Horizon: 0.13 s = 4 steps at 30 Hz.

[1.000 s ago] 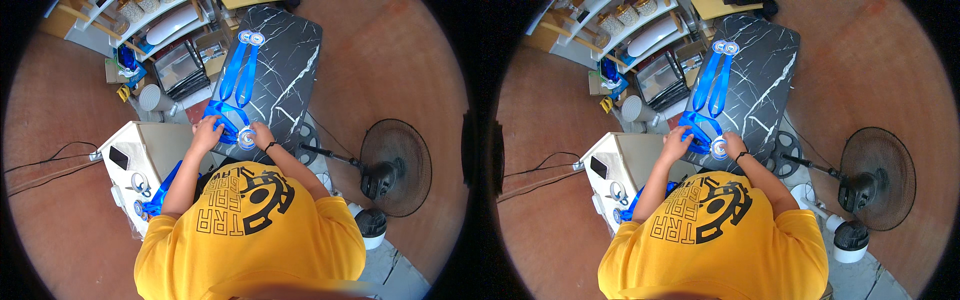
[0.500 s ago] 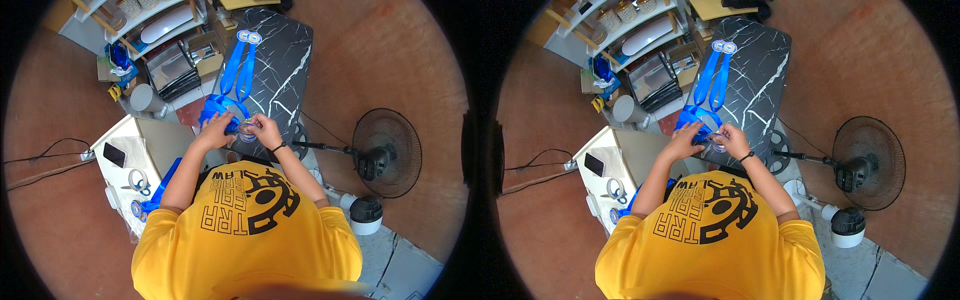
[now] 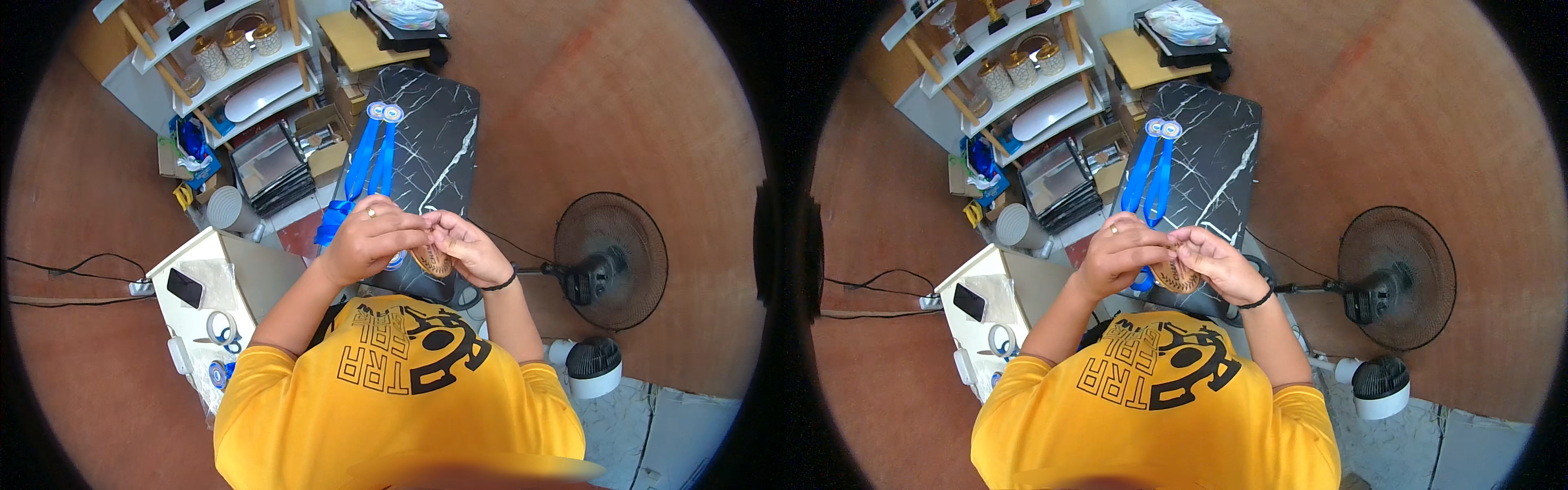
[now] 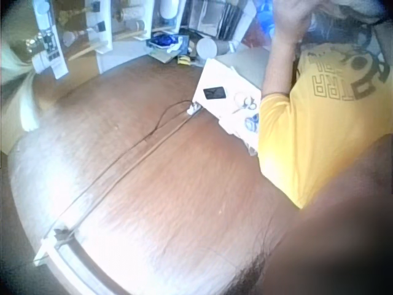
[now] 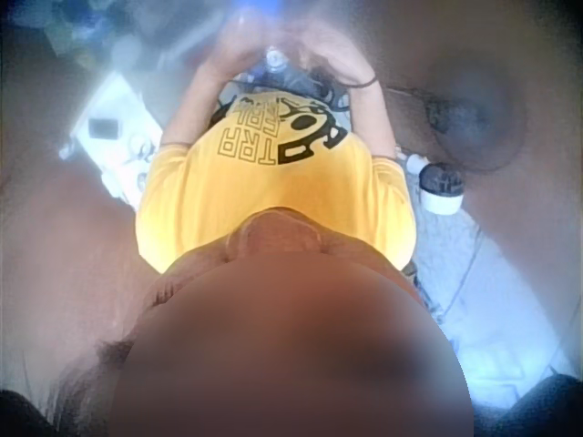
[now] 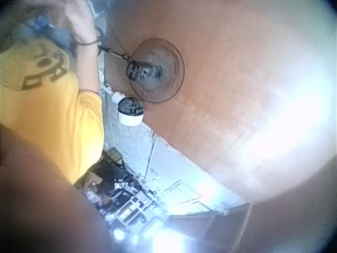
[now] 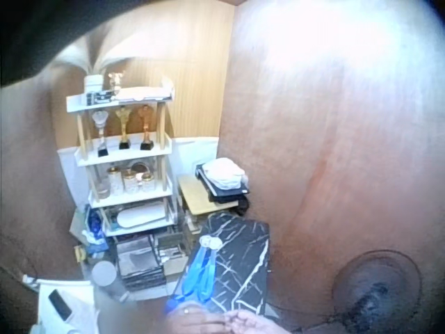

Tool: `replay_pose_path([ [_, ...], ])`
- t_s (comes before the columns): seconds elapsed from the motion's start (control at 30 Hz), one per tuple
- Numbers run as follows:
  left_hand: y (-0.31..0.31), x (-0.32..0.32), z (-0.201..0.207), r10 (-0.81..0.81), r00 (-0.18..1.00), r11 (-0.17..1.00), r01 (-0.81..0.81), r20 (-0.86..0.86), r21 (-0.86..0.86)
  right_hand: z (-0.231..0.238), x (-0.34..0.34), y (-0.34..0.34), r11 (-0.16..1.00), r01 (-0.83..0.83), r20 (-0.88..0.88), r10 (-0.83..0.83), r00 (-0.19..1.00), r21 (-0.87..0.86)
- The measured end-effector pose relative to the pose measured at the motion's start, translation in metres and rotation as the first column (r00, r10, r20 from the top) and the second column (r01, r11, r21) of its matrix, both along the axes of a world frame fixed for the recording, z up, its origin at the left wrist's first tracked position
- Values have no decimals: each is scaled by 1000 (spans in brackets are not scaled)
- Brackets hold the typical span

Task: The person assembles medals by attaching blue ribbons to round medal blanks on a marble-patterned table. They handle multiple ribbons and medal blanks, threading the ribbon through the medal and arranging them on the table.

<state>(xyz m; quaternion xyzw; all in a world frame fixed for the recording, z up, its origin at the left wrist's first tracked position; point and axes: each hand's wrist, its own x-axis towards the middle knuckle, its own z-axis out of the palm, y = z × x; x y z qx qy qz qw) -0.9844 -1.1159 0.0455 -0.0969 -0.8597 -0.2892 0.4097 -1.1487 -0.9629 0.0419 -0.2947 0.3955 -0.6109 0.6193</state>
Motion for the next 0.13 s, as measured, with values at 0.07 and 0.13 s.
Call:
replay_pose_path([
  [0.07,7,-7,4,-22,998,999,21,58,25,0,-12,11,999,-53,43,53,998,-10],
  [0.13,16,-14,7,-32,996,999,29,80,36,3,-29,19,990,-131,44,129,991,45],
])
